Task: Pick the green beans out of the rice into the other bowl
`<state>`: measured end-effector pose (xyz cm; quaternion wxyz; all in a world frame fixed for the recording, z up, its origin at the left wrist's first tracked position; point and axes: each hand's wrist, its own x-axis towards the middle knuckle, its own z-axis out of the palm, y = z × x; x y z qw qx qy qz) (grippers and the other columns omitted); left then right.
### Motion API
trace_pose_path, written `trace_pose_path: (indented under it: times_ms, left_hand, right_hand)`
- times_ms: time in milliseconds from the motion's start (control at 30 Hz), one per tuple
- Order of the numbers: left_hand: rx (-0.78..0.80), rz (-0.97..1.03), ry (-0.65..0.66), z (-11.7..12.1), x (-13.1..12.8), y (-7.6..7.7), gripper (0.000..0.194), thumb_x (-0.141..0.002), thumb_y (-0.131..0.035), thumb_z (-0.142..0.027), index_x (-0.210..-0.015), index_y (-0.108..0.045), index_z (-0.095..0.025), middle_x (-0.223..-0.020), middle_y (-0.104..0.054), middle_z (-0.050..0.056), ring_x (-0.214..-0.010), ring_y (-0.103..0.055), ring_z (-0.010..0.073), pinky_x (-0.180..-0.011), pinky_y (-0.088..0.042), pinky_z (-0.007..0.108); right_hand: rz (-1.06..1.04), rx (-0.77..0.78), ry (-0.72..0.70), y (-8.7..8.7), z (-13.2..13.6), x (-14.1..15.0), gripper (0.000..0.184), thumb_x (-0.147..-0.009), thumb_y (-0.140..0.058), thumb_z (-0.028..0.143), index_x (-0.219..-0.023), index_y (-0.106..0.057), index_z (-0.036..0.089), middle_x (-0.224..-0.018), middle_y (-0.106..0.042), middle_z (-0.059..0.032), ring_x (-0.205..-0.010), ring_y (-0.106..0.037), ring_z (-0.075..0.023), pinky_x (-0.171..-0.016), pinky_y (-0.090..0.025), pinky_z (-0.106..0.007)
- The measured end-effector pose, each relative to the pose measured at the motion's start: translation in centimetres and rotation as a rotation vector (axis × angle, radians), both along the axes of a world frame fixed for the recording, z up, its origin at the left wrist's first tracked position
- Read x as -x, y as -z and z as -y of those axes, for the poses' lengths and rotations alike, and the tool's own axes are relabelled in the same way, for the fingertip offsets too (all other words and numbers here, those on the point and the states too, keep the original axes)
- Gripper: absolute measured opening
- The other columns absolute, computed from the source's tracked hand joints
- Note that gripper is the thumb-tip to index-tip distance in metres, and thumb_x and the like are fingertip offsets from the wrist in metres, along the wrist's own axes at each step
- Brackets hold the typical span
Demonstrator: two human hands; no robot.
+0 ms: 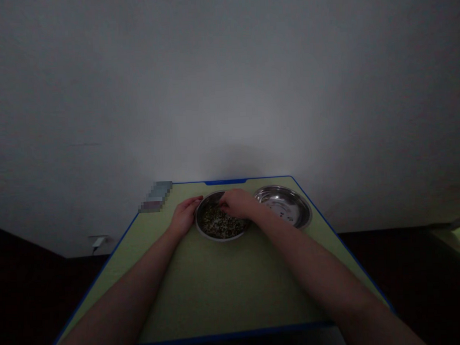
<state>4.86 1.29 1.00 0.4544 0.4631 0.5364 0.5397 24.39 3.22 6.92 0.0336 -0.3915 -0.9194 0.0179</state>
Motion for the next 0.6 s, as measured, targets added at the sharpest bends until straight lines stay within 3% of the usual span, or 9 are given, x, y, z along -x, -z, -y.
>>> trace_pose_path:
  times_ms: [300,467,600]
  left_hand:
    - [0.0,0.059,0.01,-0.4,0.2,0.6,0.052,-0.056,-0.071,-0.047,-0.095,-0.069,-0.013,-0.086,-0.072,0.008,-0.082,-0.064,0.0234,-0.081,-0.047,0.035]
    - [0.001,0.089,0.012,-0.4,0.2,0.8,0.054,-0.056,-0.071,-0.047,-0.097,-0.068,-0.012,-0.086,-0.071,0.008,-0.08,-0.064,0.023,-0.08,-0.047,0.036]
    - [-0.007,0.047,0.011,-0.3,0.2,0.6,0.053,-0.057,-0.07,-0.047,-0.097,-0.068,-0.012,-0.088,-0.071,0.008,-0.081,-0.064,0.0234,-0.082,-0.046,0.037]
  right_hand:
    - [0.104,0.031,0.042,1.7,-1.5,4.6,0.027,-0.076,-0.051,0.024,-0.095,-0.068,0.013,-0.098,-0.067,-0.0162,-0.09,-0.062,-0.0266,-0.076,-0.047,-0.035]
    - [0.096,0.042,0.027,1.8,-1.6,4.8,0.025,-0.078,-0.05,0.022,-0.093,-0.068,0.012,-0.097,-0.068,-0.0157,-0.088,-0.062,-0.0249,-0.075,-0.047,-0.033]
    - [0.069,0.056,0.032,1.2,-1.7,4.1,0.033,-0.085,-0.043,0.035,-0.097,-0.066,0.015,-0.101,-0.067,-0.0142,-0.09,-0.061,-0.024,-0.073,-0.046,-0.032]
